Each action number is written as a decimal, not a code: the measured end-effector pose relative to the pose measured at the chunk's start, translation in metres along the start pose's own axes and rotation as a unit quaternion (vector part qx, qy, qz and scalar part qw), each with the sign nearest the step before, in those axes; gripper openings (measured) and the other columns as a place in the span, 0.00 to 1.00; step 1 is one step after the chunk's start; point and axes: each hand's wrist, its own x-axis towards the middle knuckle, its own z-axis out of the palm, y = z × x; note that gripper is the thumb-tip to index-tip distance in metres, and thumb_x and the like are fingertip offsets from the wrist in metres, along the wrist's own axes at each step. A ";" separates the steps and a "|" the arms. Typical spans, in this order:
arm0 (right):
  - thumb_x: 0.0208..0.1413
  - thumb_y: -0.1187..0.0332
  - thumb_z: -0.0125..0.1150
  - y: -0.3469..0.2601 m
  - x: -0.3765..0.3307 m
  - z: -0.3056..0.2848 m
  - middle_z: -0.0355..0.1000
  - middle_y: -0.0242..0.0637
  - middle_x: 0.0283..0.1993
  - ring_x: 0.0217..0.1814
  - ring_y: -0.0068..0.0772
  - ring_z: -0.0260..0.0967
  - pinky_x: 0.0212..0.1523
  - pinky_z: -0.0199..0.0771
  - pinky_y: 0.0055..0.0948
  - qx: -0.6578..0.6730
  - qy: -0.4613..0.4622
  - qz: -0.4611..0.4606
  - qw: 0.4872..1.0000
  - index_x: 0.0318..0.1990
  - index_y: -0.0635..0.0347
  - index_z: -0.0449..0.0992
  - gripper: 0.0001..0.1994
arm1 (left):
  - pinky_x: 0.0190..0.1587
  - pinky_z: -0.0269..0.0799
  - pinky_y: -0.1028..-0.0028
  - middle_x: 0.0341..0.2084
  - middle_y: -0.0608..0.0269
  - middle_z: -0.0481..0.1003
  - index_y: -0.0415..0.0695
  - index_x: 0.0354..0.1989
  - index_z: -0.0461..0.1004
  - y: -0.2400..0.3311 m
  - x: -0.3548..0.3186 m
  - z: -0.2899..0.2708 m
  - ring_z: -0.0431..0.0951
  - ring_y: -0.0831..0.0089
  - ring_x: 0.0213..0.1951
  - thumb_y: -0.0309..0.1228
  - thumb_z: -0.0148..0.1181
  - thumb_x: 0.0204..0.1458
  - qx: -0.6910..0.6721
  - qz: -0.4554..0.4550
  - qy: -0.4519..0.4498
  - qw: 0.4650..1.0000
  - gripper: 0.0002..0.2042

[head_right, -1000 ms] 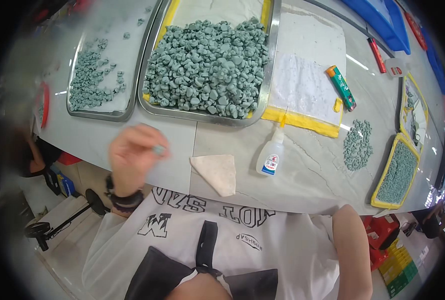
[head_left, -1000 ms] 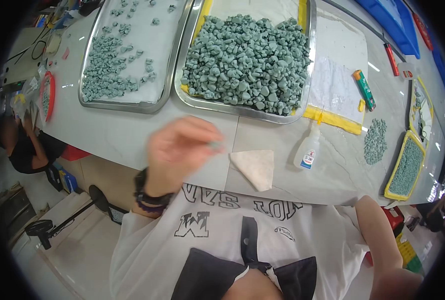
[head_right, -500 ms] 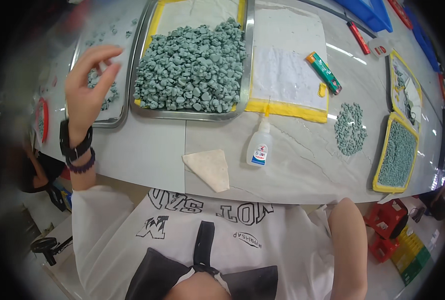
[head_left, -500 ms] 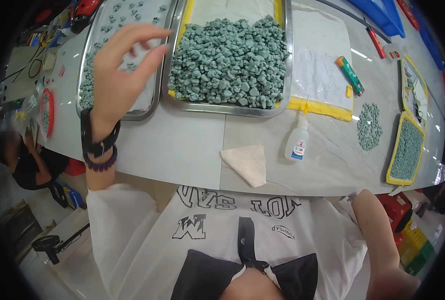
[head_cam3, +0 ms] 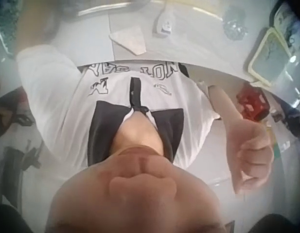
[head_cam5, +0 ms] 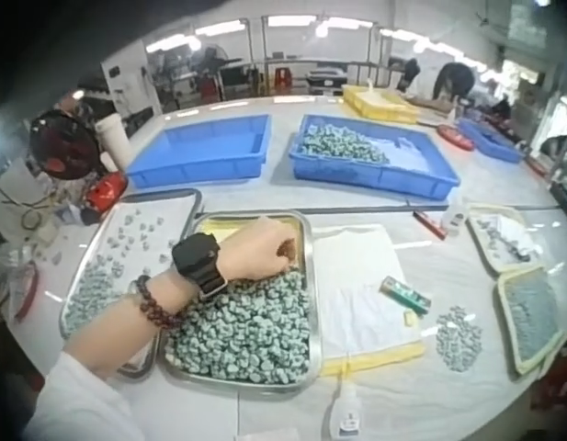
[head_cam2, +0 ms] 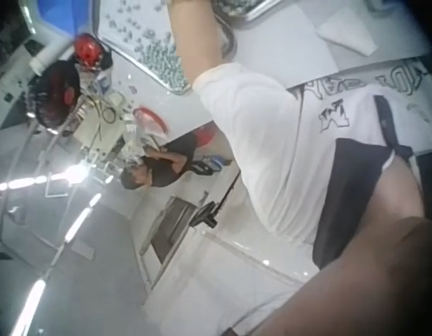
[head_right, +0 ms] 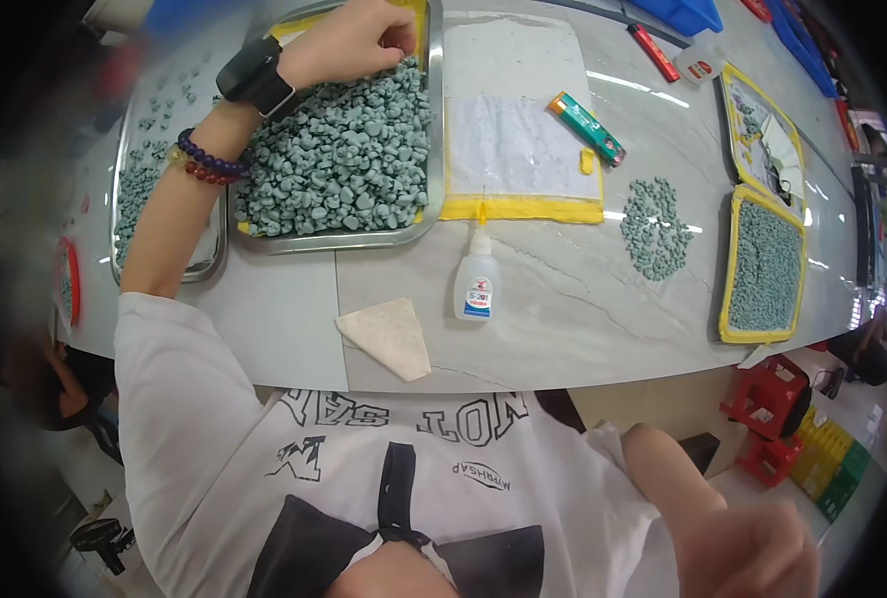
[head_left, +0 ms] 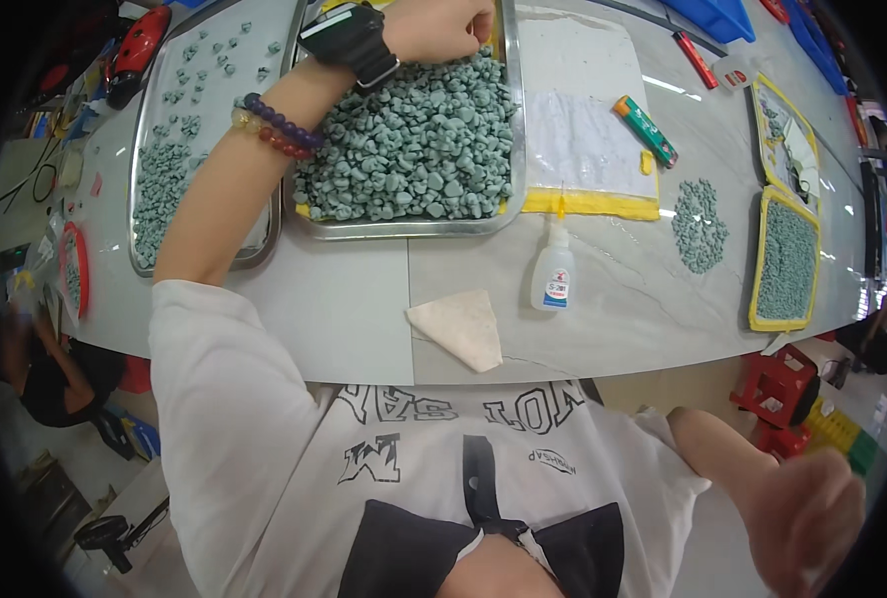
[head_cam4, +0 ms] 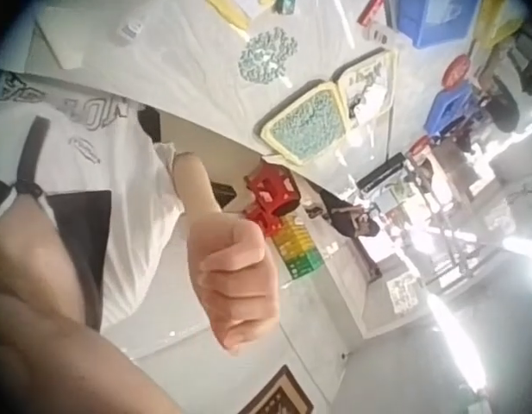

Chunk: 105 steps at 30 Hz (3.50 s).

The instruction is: Applying glue to small green parts and assembling them at a workstation.

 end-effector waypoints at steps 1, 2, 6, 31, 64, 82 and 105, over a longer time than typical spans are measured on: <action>0.45 0.50 0.60 0.011 -0.006 -0.002 0.64 0.24 0.29 0.28 0.18 0.56 0.32 0.52 0.25 0.041 0.044 0.005 0.998 0.32 0.47 0.75 0.14 | 0.30 0.70 0.66 0.21 0.50 0.74 0.37 0.25 0.74 -0.001 0.001 -0.001 0.75 0.56 0.26 0.26 0.54 0.37 -0.005 -0.001 0.010 1.000 0.07; 0.46 0.47 0.58 0.030 -0.014 -0.007 0.61 0.26 0.24 0.25 0.21 0.53 0.30 0.50 0.25 -0.006 0.043 0.016 0.999 0.35 0.50 0.72 0.18 | 0.30 0.70 0.66 0.21 0.50 0.74 0.37 0.26 0.74 0.001 -0.002 -0.007 0.75 0.57 0.26 0.26 0.54 0.37 -0.010 -0.001 0.019 1.000 0.08; 0.33 0.43 0.67 0.094 -0.056 -0.017 0.64 0.35 0.30 0.29 0.29 0.62 0.28 0.60 0.24 -0.378 -0.025 0.208 0.902 0.48 0.63 0.69 0.38 | 0.31 0.68 0.74 0.25 0.58 0.74 0.37 0.34 0.74 0.047 -0.036 -0.051 0.73 0.68 0.28 0.27 0.56 0.42 -0.079 -0.050 0.103 0.990 0.10; 0.53 0.36 0.40 0.152 -0.099 0.073 0.70 0.46 0.27 0.35 0.48 0.69 0.26 0.67 0.31 -0.053 0.011 0.181 0.982 0.39 0.62 0.66 0.31 | 0.40 0.71 0.72 0.42 0.49 0.67 0.30 0.43 0.69 0.160 -0.198 0.051 0.73 0.68 0.38 0.14 0.47 0.47 -0.679 -0.240 0.195 0.666 0.14; 0.57 0.43 0.34 0.152 -0.103 0.072 0.67 0.66 0.32 0.40 0.61 0.69 0.24 0.73 0.39 -0.006 -0.020 0.255 0.967 0.38 0.62 0.65 0.27 | 0.40 0.74 0.74 0.38 0.49 0.69 0.30 0.43 0.67 0.162 -0.195 0.049 0.74 0.69 0.37 0.16 0.50 0.47 -0.740 -0.251 0.176 0.598 0.13; 0.51 0.54 0.56 0.144 -0.099 0.032 0.70 0.53 0.37 0.45 0.55 0.67 0.33 0.73 0.40 -0.209 -0.014 0.261 0.942 0.38 0.59 0.66 0.17 | 0.31 0.69 0.77 0.34 0.52 0.69 0.33 0.41 0.68 0.166 -0.195 0.052 0.72 0.72 0.30 0.20 0.51 0.46 -0.670 -0.294 0.182 0.658 0.12; 0.40 0.74 0.66 0.144 -0.045 -0.125 0.64 0.32 0.31 0.39 0.33 0.58 0.42 0.60 0.29 -0.700 -0.142 0.212 0.667 0.29 0.56 0.77 0.07 | 0.35 0.72 0.76 0.36 0.51 0.70 0.30 0.42 0.68 0.161 -0.199 0.057 0.75 0.70 0.33 0.16 0.49 0.46 -0.683 -0.244 0.187 0.663 0.13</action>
